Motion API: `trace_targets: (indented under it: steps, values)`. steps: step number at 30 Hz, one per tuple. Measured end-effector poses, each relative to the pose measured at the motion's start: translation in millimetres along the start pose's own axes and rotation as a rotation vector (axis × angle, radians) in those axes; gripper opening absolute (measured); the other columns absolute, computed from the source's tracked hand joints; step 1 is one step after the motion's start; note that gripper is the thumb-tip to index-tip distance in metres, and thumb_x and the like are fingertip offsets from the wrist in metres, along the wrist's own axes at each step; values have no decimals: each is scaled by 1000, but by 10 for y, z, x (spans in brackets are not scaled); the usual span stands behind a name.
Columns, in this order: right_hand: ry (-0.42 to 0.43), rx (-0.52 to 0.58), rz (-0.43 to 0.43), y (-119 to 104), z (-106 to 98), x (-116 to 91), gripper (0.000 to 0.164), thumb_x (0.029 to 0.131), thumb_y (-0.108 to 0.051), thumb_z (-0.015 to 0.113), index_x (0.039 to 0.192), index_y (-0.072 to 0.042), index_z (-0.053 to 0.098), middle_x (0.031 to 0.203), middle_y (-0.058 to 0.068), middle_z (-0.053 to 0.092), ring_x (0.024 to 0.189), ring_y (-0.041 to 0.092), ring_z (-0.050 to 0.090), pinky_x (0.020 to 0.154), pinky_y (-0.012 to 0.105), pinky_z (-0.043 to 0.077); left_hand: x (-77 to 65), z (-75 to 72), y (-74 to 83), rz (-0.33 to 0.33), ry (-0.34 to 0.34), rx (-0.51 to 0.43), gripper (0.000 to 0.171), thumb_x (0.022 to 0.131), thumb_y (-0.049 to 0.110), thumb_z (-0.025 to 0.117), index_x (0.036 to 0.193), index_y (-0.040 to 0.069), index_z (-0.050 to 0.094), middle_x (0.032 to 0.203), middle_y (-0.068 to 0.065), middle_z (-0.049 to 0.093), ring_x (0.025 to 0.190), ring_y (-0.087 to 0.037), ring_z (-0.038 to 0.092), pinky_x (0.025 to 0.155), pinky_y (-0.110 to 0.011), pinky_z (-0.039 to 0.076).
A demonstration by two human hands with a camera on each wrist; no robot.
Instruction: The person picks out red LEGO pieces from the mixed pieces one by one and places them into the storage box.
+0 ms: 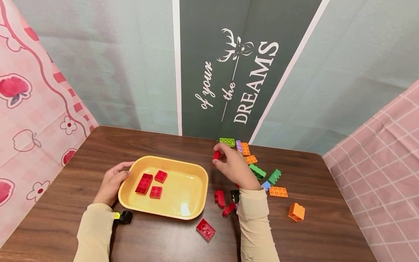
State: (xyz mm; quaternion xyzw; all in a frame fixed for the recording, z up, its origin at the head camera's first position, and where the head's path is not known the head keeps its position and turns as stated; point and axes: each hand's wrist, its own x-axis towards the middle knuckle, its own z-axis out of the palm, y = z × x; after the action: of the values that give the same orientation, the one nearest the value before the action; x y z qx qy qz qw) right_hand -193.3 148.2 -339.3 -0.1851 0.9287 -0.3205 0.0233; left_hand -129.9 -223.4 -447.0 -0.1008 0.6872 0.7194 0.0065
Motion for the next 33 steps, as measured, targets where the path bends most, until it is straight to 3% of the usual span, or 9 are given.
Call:
trace_targets:
  steps: [6,21,33]
  values:
    - [20,24,-10,-52,3,-8,49,83,-16,72,127,-16,49,109,4,64,97,21,64,79,39,58,-7,1,1,-2,-8,-1,41,92,8,50,130,-4,55,115,-17,64,86,-15,67,76,-28,57]
    - [12,35,-3,-168,-4,-34,43,84,-17,72,125,-17,57,105,1,63,97,21,65,80,40,58,1,-6,-15,7,-4,-14,41,92,7,50,130,-6,54,113,-13,65,87,-15,67,76,-28,57]
    - [34,56,-59,-212,51,-4,38,82,-17,74,118,-15,61,99,-2,63,90,15,63,78,36,58,4,-12,-12,10,-10,-15,41,92,7,50,130,-6,54,113,-11,66,87,-15,68,77,-28,57]
